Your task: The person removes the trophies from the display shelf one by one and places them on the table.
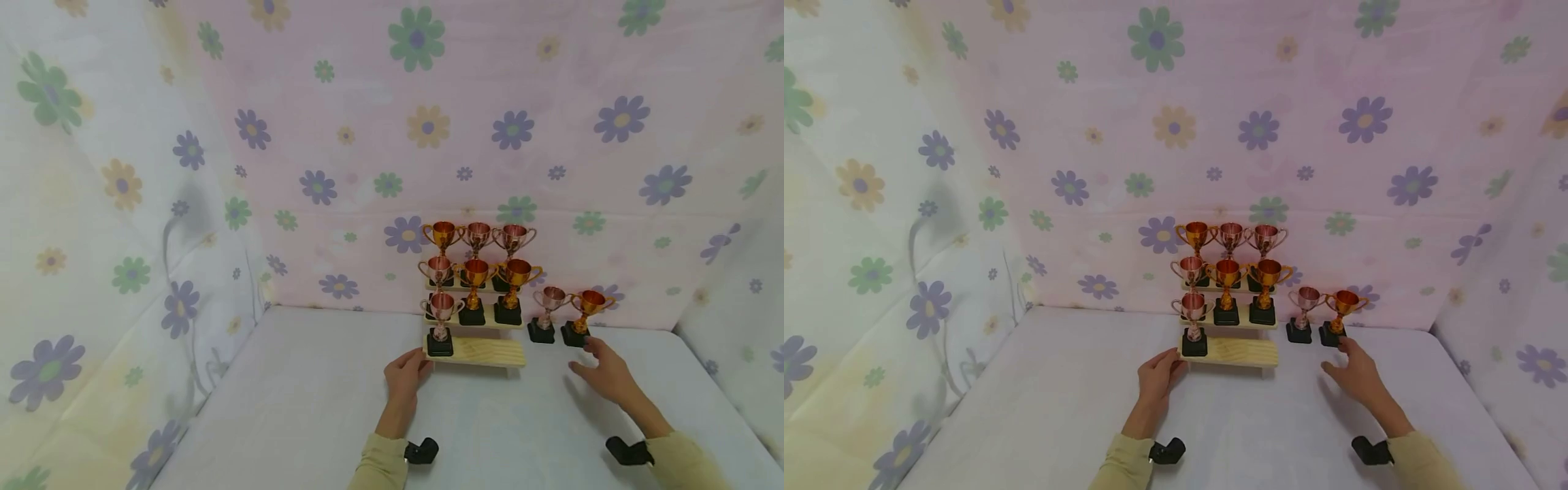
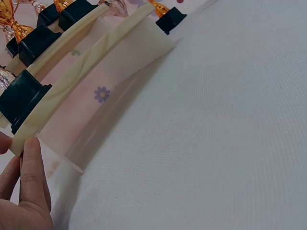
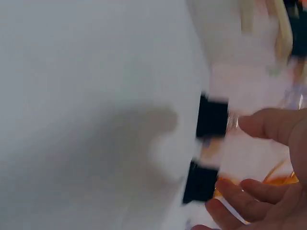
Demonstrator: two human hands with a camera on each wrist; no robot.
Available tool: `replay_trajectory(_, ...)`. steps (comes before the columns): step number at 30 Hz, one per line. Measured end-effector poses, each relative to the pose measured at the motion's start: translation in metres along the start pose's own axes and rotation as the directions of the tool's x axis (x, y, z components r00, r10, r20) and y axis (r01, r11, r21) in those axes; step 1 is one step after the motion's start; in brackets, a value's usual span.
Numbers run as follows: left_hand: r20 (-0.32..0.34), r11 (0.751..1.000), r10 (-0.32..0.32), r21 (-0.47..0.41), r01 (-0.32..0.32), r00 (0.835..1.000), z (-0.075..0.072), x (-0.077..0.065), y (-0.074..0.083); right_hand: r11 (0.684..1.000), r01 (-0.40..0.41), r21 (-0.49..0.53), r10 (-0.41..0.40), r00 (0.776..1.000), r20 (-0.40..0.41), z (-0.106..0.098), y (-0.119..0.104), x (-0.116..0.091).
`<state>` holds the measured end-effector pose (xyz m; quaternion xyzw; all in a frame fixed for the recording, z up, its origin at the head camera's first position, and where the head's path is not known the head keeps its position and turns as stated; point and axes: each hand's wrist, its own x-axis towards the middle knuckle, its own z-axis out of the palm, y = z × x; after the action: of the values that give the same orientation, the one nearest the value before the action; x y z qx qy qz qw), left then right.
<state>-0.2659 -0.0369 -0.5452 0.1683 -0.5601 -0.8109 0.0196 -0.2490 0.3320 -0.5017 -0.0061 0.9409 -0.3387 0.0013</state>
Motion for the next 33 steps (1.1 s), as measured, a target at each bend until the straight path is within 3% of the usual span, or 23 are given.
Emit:
replay_trajectory(2, 0.002, 1.0, -0.004, -0.005, 0.004, 1.0, 0.001, 0.0, 0.0, 0.995, 0.096, -0.036, -0.099, 0.993, -0.069, 0.01, -0.018, -0.011)
replay_trajectory(4, 0.002, 1.0, 0.001, -0.008, -0.001, 1.0, 0.001, 0.0, 0.0, 0.981, 0.188, -0.039, -0.192, 0.97, -0.147, 0.021, -0.04, -0.019)
replay_trajectory(10, 0.006, 1.0, 0.004, -0.02, -0.004, 1.0, -0.001, 0.0, 0.001, 0.904, 0.425, 0.043, -0.391, 0.864, -0.317, 0.05, -0.104, -0.023)
replay_trajectory(12, 0.004, 1.0, -0.002, -0.018, 0.002, 1.0, -0.001, 0.0, 0.001, 0.878, 0.471, 0.09, -0.417, 0.843, -0.339, 0.058, -0.121, -0.02)
replay_trajectory(19, 0.005, 1.0, -0.017, -0.021, 0.017, 1.0, -0.001, 0.0, -0.001, 0.773, 0.552, 0.312, -0.408, 0.809, -0.423, 0.088, -0.163, 0.003)
replay_trajectory(22, 0.005, 1.0, -0.016, -0.008, 0.016, 1.0, -0.001, -0.002, 0.0, 0.754, 0.533, 0.384, -0.353, 0.822, -0.447, 0.097, -0.18, 0.009)
replay_trajectory(27, 0.002, 1.0, -0.008, -0.007, 0.008, 1.0, -0.001, -0.004, 0.002, 0.729, 0.469, 0.498, -0.264, 0.865, -0.428, 0.096, -0.213, 0.008)
replay_trajectory(33, -0.001, 1.0, -0.003, -0.016, 0.003, 1.0, 0.0, -0.005, 0.004, 0.674, 0.449, 0.587, -0.23, 0.882, -0.411, 0.108, -0.214, 0.025)
